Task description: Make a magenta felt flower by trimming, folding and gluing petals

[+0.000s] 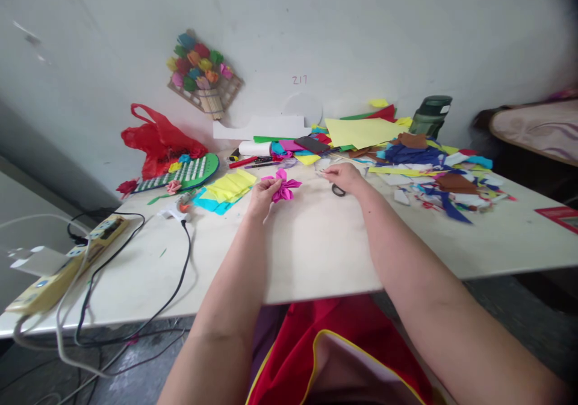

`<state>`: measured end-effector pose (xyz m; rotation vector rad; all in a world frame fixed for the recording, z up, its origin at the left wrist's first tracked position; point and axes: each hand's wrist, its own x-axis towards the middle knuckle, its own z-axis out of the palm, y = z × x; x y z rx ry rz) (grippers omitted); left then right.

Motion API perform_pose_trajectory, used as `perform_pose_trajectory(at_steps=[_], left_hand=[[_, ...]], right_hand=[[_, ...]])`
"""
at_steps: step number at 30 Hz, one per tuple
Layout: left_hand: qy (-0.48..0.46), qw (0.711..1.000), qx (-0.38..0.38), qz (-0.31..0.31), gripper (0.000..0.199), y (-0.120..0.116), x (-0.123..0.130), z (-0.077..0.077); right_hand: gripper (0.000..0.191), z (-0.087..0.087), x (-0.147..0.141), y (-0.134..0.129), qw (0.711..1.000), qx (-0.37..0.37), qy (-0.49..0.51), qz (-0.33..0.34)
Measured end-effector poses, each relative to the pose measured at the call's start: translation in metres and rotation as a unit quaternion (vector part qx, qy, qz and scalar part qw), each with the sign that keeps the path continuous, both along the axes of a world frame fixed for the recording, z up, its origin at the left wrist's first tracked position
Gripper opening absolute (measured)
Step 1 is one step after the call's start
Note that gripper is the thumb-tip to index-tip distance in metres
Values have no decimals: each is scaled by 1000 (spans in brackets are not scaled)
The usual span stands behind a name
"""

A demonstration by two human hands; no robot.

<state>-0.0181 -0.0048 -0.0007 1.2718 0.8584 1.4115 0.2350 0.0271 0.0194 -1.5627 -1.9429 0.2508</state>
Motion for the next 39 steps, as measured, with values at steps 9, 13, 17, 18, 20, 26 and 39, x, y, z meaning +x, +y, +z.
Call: perform_pose_trajectory(at_steps=[9, 13, 17, 18, 20, 26, 39], left_hand=[[36, 999, -1, 9, 36, 2, 2, -3], [45, 999, 1, 14, 36, 3, 2, -3], [47, 999, 4, 14, 36, 3, 2, -3], [47, 999, 4, 13, 36, 3, 2, -3], [48, 999, 5, 11, 36, 3, 2, -3], [46, 999, -9, 25, 36, 1, 3, -2], [-39, 996, -7, 82, 36, -2, -8, 20]], right_hand=[[30, 1, 1, -3, 977, -43, -90, -186], [34, -1, 5, 0, 964, -59, -98, -238], [35, -10, 10, 4, 959, -81, -123, -243], [35, -13, 11, 5, 958, -82, -126, -243], [36, -19, 13, 7, 959, -78, -131, -238], [38, -24, 13, 7, 959, -63, -140, -238], [38, -20, 2, 3, 960, -25, -160, -229]])
